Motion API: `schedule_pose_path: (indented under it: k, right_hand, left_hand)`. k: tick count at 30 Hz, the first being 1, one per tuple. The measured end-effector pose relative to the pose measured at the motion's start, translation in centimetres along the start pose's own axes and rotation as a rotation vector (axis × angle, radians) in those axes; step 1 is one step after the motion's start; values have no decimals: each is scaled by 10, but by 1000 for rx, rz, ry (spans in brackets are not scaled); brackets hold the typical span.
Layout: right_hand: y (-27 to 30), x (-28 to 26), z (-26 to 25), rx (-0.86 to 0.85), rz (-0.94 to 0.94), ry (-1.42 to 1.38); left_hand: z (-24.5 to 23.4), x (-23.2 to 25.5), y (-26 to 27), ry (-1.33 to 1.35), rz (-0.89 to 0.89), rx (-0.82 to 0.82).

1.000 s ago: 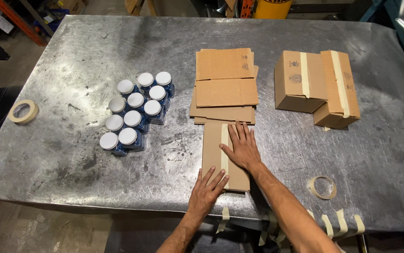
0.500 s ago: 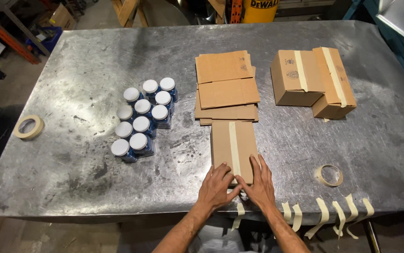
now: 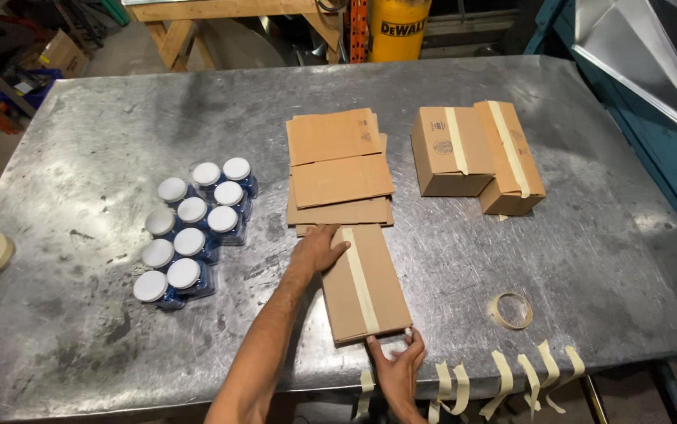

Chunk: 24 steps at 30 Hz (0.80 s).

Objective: The person assembles cardboard boxes, places a container inside one of the boxes, and secures the boxes with tape on a metal workbench.

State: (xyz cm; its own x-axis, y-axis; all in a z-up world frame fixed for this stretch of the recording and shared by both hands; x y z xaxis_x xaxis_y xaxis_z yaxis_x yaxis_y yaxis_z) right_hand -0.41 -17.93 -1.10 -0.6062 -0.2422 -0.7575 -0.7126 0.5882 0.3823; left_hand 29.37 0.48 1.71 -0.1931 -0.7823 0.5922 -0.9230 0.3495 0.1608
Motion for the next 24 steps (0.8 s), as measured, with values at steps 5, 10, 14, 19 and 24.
schedule_pose_path:
  k: [5,10,14,19,24]
  right_hand:
    - [0,-38,-21,-315,376,-440]
    - [-72,-41,-70,-223,291,-576]
    - [-151,-43,-121,-168,89,-533]
    - [-231,-40,-188,-4,34,-473]
    - [-273,-43,-228,13,-28,-428]
  left_hand:
    - [-16,17,35,112,-256,26]
    - [29,20,33,257,-406,45]
    - [85,65,21,700,-440,70]
    - [150,132,-18,810,-365,-93]
    - [158,196,-37,817,-323,-112]
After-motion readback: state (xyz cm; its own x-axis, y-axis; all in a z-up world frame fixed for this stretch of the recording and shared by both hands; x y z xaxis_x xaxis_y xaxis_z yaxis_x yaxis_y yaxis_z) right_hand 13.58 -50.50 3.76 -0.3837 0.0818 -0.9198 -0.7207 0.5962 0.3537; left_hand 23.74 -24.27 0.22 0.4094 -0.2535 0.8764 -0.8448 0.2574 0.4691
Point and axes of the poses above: each hand's wrist, its own y-axis away from the middle knuckle, its own z-axis out of the palm, x = y × z, the point moved 4 cm from there along -y, towards the middle knuckle, and after that the axes turned 6 degrees about y, right-handed, at the moved point
